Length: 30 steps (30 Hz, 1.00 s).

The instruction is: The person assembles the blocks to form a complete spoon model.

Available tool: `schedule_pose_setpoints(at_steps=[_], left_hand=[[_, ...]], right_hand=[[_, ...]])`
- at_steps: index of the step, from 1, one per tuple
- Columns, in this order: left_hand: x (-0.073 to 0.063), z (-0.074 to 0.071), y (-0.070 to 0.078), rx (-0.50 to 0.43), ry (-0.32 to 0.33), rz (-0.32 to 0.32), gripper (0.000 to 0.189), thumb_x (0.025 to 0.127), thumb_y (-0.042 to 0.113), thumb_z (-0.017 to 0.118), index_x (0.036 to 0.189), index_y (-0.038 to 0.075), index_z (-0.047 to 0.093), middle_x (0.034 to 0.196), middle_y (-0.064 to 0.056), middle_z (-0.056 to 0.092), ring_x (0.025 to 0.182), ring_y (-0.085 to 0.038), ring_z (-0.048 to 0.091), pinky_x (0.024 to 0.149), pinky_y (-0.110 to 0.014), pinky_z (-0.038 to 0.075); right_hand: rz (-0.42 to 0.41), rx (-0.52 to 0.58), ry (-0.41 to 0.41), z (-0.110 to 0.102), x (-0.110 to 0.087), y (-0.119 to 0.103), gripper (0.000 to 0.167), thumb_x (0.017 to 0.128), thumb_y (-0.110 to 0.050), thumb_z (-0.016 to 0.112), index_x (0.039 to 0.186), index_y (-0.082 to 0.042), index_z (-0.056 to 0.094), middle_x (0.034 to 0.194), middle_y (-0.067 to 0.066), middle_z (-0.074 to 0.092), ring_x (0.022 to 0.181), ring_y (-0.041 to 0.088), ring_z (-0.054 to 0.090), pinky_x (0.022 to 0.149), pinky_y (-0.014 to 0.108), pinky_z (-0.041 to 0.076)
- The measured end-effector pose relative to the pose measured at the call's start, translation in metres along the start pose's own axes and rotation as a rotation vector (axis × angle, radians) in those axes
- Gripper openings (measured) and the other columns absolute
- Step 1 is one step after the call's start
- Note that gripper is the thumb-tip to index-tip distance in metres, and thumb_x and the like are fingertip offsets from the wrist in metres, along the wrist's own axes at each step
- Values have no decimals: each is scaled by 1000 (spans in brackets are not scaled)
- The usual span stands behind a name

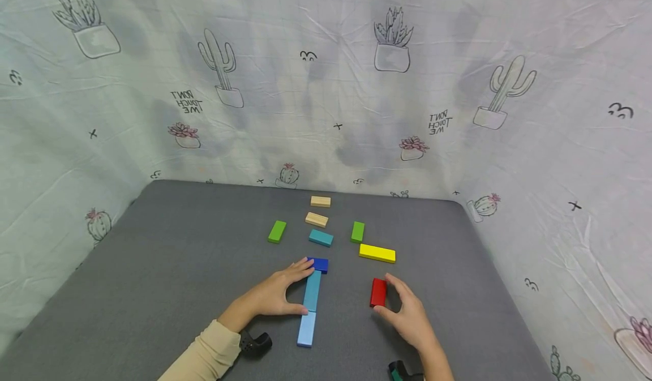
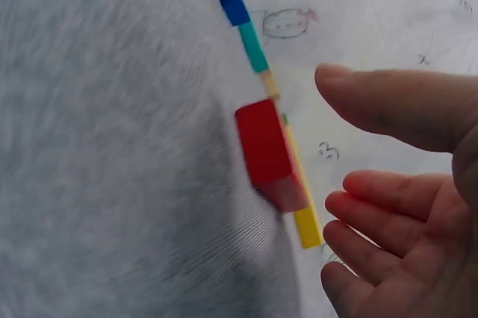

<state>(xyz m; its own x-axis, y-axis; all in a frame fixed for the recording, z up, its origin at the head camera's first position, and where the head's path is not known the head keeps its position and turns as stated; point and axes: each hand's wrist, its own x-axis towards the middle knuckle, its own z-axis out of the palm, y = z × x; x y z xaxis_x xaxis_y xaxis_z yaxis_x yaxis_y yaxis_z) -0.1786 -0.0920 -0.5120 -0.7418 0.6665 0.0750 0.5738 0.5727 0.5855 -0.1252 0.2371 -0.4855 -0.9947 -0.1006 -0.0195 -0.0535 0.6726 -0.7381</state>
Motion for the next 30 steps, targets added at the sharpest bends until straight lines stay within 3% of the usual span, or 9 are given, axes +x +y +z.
schedule_pose_setpoints(at_steps=[11, 21, 30], left_hand=[[0, 2, 0, 6, -1, -3, 91, 78, 59, 67, 149, 13, 32, 157, -1, 23, 146, -19, 18, 116, -43, 25], [0, 0, 1, 4, -8, -7, 91, 79, 58, 67, 149, 13, 32, 158, -1, 22, 146, -18, 17, 117, -42, 24], [0, 0, 1, 8, -10, -7, 91, 79, 58, 67, 149, 13, 32, 158, -1, 22, 146, -18, 17, 117, -41, 23]], right_hand=[[52, -37, -98, 2, 6, 14, 85, 78, -36, 77, 148, -11, 35, 153, 21, 27, 141, 42, 24, 110, 62, 24], [-25, -32, -35, 3, 6, 19, 72, 83, -31, 73, 142, -5, 42, 146, 23, 40, 135, 43, 34, 106, 62, 30], [-19, -34, 3, 4, 6, 18, 69, 80, -31, 76, 138, -7, 48, 139, 20, 47, 132, 41, 39, 103, 60, 34]])
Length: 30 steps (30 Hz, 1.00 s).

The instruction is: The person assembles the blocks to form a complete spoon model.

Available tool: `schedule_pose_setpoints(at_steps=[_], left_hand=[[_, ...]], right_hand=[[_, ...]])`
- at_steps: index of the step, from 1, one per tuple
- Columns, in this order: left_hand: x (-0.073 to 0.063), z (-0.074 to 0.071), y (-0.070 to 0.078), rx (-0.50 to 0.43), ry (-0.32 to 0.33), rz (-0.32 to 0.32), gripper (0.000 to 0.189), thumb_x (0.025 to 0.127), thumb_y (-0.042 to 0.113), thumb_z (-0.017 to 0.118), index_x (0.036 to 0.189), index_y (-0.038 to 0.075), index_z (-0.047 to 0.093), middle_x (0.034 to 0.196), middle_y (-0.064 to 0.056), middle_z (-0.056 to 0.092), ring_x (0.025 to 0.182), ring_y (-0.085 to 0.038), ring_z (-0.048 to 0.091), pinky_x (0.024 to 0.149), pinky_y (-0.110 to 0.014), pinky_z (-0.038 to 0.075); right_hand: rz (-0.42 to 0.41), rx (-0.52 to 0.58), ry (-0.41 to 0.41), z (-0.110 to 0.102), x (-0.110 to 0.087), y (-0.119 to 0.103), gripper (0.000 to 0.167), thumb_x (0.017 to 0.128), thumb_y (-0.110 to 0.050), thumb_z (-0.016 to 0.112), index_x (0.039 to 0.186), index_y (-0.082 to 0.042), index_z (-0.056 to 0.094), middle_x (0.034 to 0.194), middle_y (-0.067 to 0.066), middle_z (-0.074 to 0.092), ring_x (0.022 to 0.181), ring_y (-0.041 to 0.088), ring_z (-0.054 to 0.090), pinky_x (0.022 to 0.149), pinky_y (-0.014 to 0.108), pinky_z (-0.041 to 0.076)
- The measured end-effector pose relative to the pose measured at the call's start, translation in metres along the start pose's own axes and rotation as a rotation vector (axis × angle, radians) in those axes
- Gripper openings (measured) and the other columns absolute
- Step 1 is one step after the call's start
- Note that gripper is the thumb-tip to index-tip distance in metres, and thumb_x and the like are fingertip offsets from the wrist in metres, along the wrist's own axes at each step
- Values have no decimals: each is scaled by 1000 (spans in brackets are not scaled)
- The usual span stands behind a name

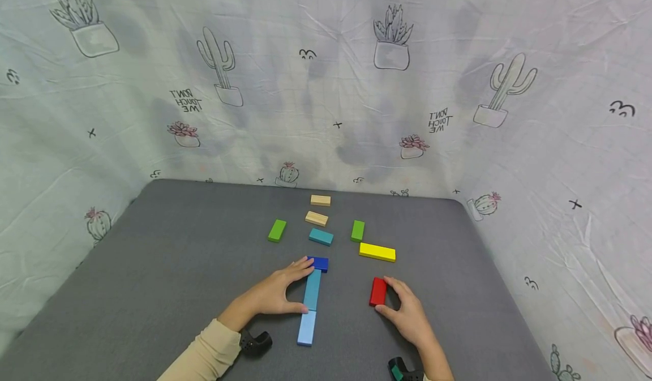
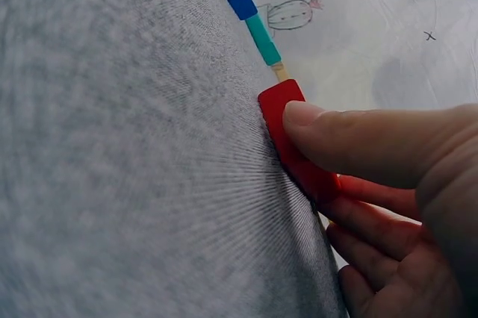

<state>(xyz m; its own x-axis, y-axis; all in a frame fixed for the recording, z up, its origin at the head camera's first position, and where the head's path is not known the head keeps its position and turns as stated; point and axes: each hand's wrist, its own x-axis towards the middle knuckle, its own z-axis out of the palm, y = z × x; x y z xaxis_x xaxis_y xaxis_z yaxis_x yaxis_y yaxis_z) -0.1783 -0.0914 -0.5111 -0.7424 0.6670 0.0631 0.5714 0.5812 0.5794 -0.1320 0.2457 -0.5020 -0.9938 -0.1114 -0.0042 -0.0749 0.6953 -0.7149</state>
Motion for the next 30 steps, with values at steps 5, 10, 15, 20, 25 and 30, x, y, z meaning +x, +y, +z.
schedule_pose_setpoints(at_steps=[5, 10, 15, 20, 25, 30], left_hand=[[-1, 0, 0, -7, 1, -2, 91, 79, 58, 68, 149, 13, 32, 158, -1, 22, 146, -17, 16, 117, -41, 23], [-1, 0, 0, -7, 2, 0, 91, 79, 58, 68, 149, 13, 31, 158, -1, 21, 146, -18, 16, 117, -42, 23], [0, 0, 0, -10, 13, 24, 92, 79, 57, 68, 149, 10, 32, 157, -4, 23, 146, -21, 18, 116, -44, 24], [-1, -1, 0, 0, 25, 45, 91, 79, 58, 67, 148, 9, 33, 157, -6, 25, 146, -24, 20, 115, -45, 26], [-1, -2, 2, -3, 19, 38, 91, 79, 58, 67, 148, 9, 33, 157, -6, 24, 146, -24, 20, 115, -46, 26], [-1, -2, 2, -11, 18, 29, 91, 79, 56, 69, 148, 9, 32, 157, -6, 24, 146, -23, 19, 115, -46, 26]], right_hand=[[-5, 24, 38, 1, 0, 0, 68, 77, -34, 77, 135, -7, 52, 136, 18, 52, 130, 40, 42, 103, 59, 35], [-23, 37, 78, 2, 0, 0, 67, 76, -33, 79, 132, -8, 55, 134, 14, 55, 127, 35, 47, 101, 55, 39], [-48, 51, 102, 4, -1, -2, 66, 74, -32, 80, 132, -9, 56, 131, 10, 57, 122, 29, 54, 97, 38, 48], [-98, 126, 104, 8, -3, -7, 68, 72, -28, 82, 131, -8, 56, 130, 7, 58, 119, 8, 54, 93, 8, 41], [-106, 167, 90, 11, -6, -16, 71, 69, -29, 84, 131, -9, 56, 131, 3, 57, 114, -9, 49, 93, 4, 39], [-115, 163, 72, 16, -11, -27, 70, 69, -30, 84, 131, -11, 57, 131, 0, 57, 119, 6, 53, 97, 14, 44]])
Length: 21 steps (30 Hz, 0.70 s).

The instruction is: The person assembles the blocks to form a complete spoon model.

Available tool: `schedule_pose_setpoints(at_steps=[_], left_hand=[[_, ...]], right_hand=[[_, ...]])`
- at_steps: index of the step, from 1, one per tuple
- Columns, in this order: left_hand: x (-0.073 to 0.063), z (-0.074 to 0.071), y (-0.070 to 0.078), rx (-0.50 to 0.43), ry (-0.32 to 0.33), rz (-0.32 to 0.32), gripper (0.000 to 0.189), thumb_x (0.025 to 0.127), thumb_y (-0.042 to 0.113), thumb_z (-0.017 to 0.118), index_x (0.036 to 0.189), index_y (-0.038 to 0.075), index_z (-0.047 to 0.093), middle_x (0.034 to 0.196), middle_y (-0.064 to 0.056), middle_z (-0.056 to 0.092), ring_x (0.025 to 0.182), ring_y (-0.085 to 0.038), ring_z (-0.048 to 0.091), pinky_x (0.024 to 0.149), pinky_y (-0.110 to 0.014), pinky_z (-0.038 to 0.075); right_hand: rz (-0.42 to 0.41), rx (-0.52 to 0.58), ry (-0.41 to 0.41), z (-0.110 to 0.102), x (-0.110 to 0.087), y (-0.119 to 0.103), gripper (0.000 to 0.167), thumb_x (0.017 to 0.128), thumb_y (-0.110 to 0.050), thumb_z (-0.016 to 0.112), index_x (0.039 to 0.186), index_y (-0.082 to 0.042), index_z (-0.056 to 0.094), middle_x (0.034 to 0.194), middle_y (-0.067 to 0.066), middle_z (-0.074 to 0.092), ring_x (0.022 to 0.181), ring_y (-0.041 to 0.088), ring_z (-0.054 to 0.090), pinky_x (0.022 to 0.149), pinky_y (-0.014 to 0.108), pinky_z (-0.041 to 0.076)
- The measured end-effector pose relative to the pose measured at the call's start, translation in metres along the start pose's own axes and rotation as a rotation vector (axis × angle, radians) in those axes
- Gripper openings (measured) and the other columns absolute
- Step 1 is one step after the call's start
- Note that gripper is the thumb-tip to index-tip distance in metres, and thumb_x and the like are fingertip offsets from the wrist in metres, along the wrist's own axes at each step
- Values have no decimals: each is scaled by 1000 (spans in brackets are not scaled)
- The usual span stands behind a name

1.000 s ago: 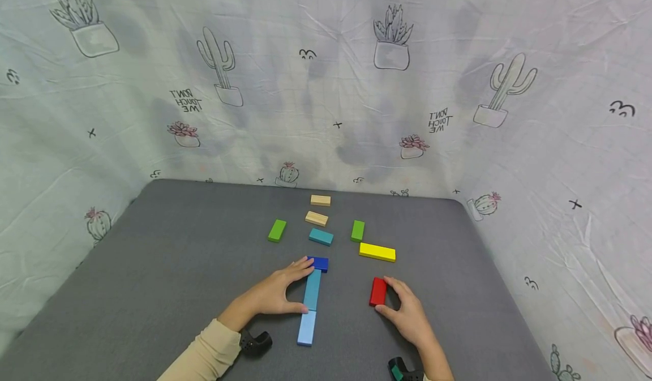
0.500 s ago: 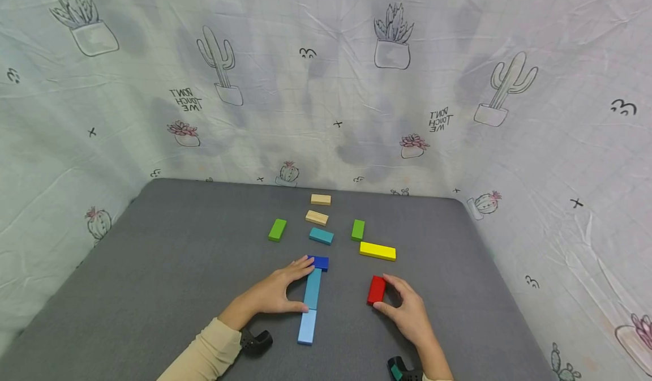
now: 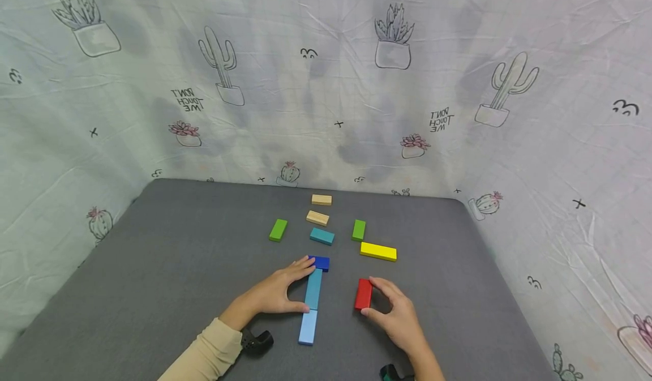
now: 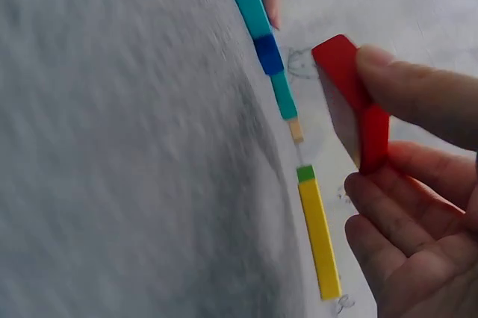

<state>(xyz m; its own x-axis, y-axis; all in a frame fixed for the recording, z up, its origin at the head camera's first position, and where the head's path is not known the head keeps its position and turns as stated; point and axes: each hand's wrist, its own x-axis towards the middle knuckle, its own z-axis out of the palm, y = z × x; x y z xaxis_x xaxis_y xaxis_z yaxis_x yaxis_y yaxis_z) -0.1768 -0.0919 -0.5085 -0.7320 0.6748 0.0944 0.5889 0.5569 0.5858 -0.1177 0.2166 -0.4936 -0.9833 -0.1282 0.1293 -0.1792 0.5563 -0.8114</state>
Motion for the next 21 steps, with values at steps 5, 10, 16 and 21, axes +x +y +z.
schedule_pose_setpoints(at_steps=[5, 10, 16, 21], left_hand=[[1, 1, 0, 9, 0, -4, 92, 79, 58, 68, 148, 10, 32, 157, -4, 24, 146, -21, 18, 116, -44, 25], [0, 2, -1, 21, 2, -9, 91, 79, 58, 68, 148, 11, 34, 157, -3, 25, 146, -20, 19, 116, -44, 26], [0, 1, 1, 21, 9, -13, 90, 78, 56, 69, 148, 11, 34, 157, -4, 26, 146, -21, 20, 115, -45, 27], [0, 1, 2, 22, 0, -32, 89, 79, 56, 69, 148, 12, 34, 157, -3, 25, 146, -21, 20, 115, -47, 27]], right_hand=[[39, 27, -32, 9, -6, -12, 67, 68, -30, 84, 128, -14, 60, 128, -3, 59, 120, 21, 55, 98, 37, 48], [89, 41, -79, 18, -15, -24, 66, 66, -32, 85, 127, -18, 61, 127, -3, 60, 119, 24, 55, 97, 45, 48], [104, 18, -169, 29, -27, -36, 65, 72, -40, 80, 129, -19, 59, 130, 4, 58, 119, 30, 52, 95, 54, 48], [64, 20, -284, 38, -38, -44, 65, 78, -43, 75, 133, -14, 55, 131, 10, 56, 118, 35, 52, 92, 58, 47]])
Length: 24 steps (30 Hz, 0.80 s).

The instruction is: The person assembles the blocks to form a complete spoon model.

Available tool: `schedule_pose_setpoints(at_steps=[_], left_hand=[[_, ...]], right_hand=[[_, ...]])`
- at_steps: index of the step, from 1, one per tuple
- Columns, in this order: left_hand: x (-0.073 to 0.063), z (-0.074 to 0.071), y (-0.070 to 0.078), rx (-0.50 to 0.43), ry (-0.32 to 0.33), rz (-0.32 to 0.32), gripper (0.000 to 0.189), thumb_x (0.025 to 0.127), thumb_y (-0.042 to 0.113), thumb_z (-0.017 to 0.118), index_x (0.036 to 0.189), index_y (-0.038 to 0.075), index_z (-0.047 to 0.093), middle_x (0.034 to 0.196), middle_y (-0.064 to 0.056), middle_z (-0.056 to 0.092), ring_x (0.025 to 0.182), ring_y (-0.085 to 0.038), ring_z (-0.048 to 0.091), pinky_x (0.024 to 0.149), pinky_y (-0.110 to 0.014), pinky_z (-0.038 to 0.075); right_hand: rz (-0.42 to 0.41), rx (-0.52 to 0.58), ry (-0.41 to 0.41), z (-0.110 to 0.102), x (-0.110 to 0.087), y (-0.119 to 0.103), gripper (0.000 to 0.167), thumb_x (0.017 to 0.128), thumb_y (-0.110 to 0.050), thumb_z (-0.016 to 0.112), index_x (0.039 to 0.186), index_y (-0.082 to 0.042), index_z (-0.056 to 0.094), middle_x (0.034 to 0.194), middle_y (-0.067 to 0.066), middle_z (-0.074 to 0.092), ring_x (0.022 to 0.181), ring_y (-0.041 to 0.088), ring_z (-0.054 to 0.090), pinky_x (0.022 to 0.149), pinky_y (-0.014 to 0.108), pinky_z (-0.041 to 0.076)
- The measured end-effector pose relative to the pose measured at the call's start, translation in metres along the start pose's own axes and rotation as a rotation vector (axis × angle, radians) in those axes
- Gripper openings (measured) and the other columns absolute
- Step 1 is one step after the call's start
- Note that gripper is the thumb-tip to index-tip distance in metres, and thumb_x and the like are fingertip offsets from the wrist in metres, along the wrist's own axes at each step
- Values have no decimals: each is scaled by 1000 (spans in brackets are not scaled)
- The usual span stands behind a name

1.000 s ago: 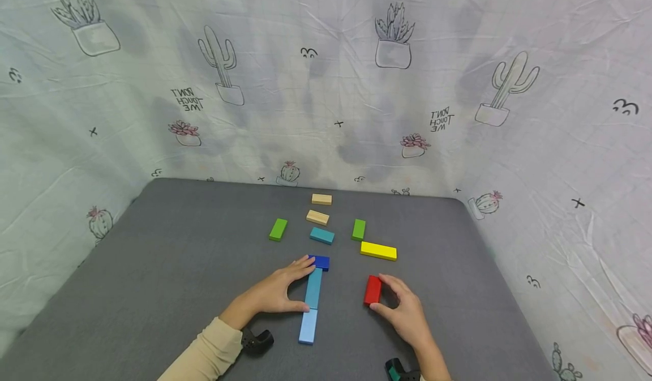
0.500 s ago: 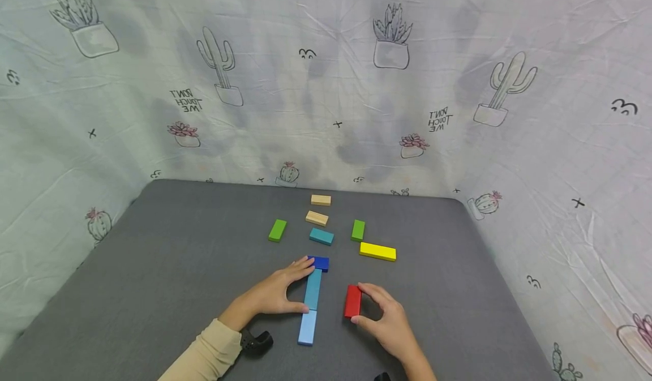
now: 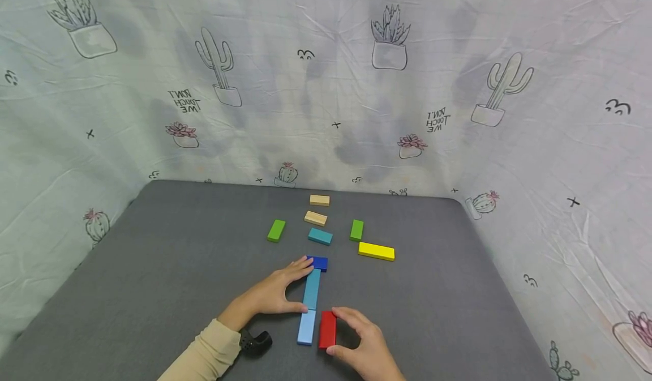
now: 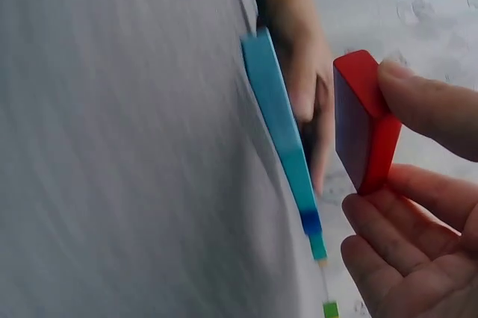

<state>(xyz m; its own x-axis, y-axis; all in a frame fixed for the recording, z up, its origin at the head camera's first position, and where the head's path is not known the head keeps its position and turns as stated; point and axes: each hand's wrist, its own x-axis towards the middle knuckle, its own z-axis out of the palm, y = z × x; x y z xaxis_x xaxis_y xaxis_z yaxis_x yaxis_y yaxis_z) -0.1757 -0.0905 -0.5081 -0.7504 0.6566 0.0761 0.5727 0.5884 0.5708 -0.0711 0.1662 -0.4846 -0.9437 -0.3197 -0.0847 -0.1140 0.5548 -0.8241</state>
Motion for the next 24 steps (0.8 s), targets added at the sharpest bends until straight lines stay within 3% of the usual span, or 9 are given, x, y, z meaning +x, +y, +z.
schedule_pose_setpoints(at_steps=[8, 12, 16, 24], left_hand=[[1, 1, -3, -1, 1, 1, 90, 79, 58, 67, 148, 13, 34, 157, -2, 24, 146, -19, 18, 116, -44, 26], [1, 2, -4, 0, 9, 18, 91, 79, 59, 67, 148, 11, 34, 157, -4, 25, 146, -21, 20, 115, -46, 27], [1, 2, -5, 0, 20, 35, 91, 79, 58, 68, 148, 10, 35, 156, -5, 26, 145, -23, 22, 114, -47, 28], [1, 1, -4, -10, -1, 12, 90, 79, 58, 67, 148, 12, 33, 157, -2, 24, 146, -20, 19, 116, -45, 26]], right_hand=[[-42, 37, -121, 18, -12, -11, 60, 85, -39, 69, 134, -8, 54, 129, 14, 56, 113, 35, 53, 89, 62, 46], [-61, 42, -129, 23, -15, -14, 58, 85, -36, 70, 133, -8, 55, 128, 16, 57, 112, 35, 53, 87, 63, 47], [-68, 3, -122, 27, -17, -16, 58, 84, -38, 71, 133, -10, 56, 127, 12, 59, 111, 23, 55, 87, 55, 51], [-94, -58, -136, 31, -19, -15, 60, 82, -41, 72, 132, -11, 57, 124, 10, 60, 108, 16, 56, 85, 45, 54]])
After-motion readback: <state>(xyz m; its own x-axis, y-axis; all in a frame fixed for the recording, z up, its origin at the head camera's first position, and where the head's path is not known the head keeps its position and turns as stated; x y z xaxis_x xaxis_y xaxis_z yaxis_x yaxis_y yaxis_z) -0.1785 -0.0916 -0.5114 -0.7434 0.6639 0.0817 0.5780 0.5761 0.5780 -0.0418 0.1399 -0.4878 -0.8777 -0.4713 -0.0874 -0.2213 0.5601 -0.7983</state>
